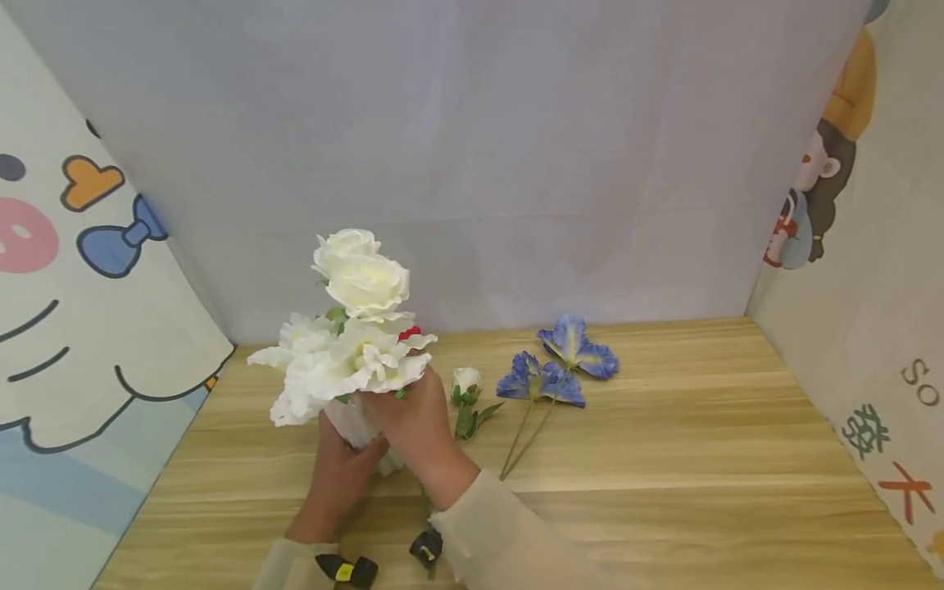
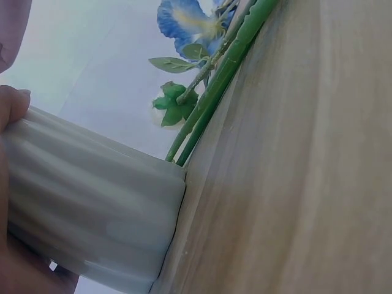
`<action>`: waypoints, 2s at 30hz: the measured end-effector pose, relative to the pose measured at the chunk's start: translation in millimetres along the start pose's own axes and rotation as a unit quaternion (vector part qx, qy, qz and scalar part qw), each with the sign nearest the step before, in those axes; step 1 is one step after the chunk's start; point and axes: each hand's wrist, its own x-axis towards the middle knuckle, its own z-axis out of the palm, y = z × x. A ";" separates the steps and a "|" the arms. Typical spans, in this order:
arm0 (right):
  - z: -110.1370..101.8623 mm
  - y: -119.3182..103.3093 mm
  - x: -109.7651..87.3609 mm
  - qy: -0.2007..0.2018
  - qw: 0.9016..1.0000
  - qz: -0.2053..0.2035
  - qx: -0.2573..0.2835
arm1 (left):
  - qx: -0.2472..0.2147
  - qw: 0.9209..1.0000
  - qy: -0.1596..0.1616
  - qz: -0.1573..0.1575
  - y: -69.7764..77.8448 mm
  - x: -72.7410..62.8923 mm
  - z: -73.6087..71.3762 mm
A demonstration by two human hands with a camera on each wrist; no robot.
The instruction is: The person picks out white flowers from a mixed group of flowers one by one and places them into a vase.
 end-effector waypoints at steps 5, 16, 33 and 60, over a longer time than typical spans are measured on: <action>2.9 -3.2 2.4 0.003 0.998 0.005 0.068 | 0.000 1.000 0.002 0.000 0.1 -0.7 0.3; 7.2 4.5 3.7 0.022 0.990 0.110 0.086 | 0.020 0.999 0.023 -0.017 0.5 0.2 1.7; -12.3 -0.5 -12.8 0.035 0.982 0.181 0.029 | 0.038 0.998 0.040 -0.032 0.9 -1.1 1.8; -74.8 2.6 -43.6 0.096 0.970 0.213 -0.064 | 0.036 0.996 0.042 -0.066 1.9 -3.7 3.8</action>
